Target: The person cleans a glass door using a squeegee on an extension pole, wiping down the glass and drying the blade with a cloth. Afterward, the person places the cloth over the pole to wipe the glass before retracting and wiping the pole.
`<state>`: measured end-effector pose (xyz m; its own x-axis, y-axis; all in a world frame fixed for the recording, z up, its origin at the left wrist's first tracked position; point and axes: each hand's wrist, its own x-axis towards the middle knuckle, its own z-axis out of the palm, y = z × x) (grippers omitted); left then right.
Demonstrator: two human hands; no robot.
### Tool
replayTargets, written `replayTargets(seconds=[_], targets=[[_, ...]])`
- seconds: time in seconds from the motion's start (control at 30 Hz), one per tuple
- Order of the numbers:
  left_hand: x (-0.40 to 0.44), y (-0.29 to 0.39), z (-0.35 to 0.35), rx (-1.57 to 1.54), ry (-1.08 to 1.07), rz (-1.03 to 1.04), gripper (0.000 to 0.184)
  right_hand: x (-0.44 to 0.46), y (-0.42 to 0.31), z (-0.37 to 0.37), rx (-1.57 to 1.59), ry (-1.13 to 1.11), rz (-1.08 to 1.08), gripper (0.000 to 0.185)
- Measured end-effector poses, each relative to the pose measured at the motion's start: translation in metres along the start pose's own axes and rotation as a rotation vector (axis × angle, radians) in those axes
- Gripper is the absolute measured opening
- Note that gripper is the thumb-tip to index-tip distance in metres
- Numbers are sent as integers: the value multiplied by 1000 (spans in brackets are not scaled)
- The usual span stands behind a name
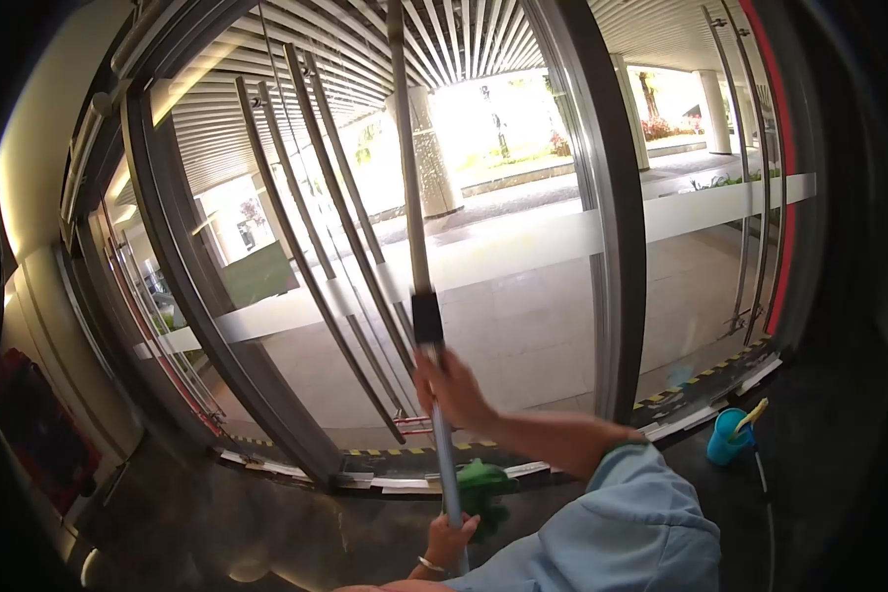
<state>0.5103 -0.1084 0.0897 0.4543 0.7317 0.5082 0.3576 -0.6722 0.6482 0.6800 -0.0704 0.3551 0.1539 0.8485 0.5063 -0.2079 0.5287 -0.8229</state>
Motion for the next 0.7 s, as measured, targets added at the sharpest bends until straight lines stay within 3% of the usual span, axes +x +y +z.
replayTargets(seconds=[0.03, 0.1, 0.13, 0.2, 0.3, 0.37, 0.47, 0.67, 0.7], targets=[[-7, -23, 15, 159, 18, 334, 28, 32, -28, -4, -5, -6, -84, 31], [-28, -8, 30, -308, 48, -319, 24, 107, -77, -23, -57, -36, -186, 37], [-33, -17, 44, -318, 49, -320, 24, 135, -109, -25, -20, -40, -266, 35], [-38, -34, 66, -463, -4, -528, 32, 190, -162, -34, 2, -120, -384, 33], [13, -32, 95, -463, -51, -414, 37, 236, -210, -39, 8, -146, -359, 35], [67, 16, 99, -441, 13, -310, 38, 244, -219, -44, -121, 2, -497, 53], [143, 45, 116, -506, 9, -235, 43, 236, -208, -65, -342, 42, -504, 68], [235, 120, 111, -566, 5, -240, 46, 257, -205, -102, -440, 46, -457, 61], [244, 126, 112, -599, -1, -236, 46, 282, -203, -109, -443, 83, -549, 60]])
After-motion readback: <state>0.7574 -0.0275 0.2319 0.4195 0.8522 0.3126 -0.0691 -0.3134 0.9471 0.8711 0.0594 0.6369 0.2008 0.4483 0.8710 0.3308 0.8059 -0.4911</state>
